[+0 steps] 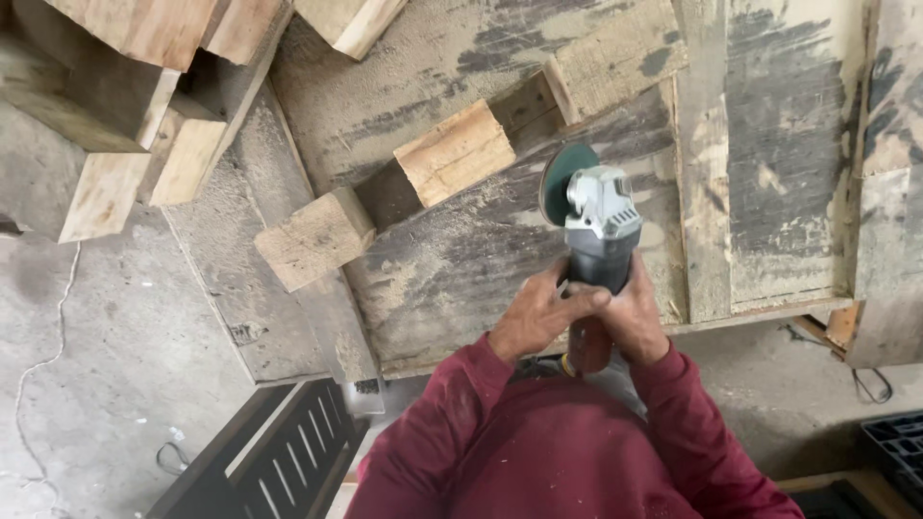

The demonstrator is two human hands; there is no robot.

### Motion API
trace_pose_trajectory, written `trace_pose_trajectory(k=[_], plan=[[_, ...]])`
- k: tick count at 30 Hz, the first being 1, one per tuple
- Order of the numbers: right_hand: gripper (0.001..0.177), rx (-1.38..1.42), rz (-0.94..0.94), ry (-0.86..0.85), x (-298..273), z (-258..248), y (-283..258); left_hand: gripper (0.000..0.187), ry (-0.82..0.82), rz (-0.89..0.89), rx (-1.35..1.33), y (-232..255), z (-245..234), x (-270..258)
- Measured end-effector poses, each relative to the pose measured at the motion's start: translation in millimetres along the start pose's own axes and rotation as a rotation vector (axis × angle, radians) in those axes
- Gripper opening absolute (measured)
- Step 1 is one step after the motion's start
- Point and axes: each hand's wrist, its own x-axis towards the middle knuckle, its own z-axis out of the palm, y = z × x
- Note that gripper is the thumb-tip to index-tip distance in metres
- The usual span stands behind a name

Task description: The person uses an angle grinder with a sanding disc to smooth the surfaces of small wooden blocks. They hold the blocks with one hand and operate the tool with the other, working on multiple pieces sequentially on a workbench.

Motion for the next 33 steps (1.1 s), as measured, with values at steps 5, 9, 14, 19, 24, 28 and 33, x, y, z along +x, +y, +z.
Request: trace_pose_trajectory(k=[5,9,14,19,24,28,33], plan=[[0.068,0.346,0.028,-0.055,0,-6,-21,0.057,0.417,-0.257,0.177,-9,-39,9],[0.055,0.377,0.027,-0.124,-4,-11,-31,0.085,0.658,0.135,1.067,-4,-93,49],[0.064,0.411,-0.043,-0.142,-10,-10,-29,0.118,0.498,0.090,1.420,10,-126,114],[0.065,0.401,0.029,-0.031,-29,-5,-24,0.100,0.357,0.148,1.306,15,-127,110],[0.061,0.447,-0.045,0.027,-52,-10,-15,0.093,0.294,0.319,1.353,16,-100,90],[0.061,0.443,-0.075,0.058,-65,-27,-9,0.091,0.184,0.407,1.329,23,-56,79],[0.065,0.544,-0.134,0.170,-100,-41,10,0.102,-0.071,0.487,1.249,32,-9,72]])
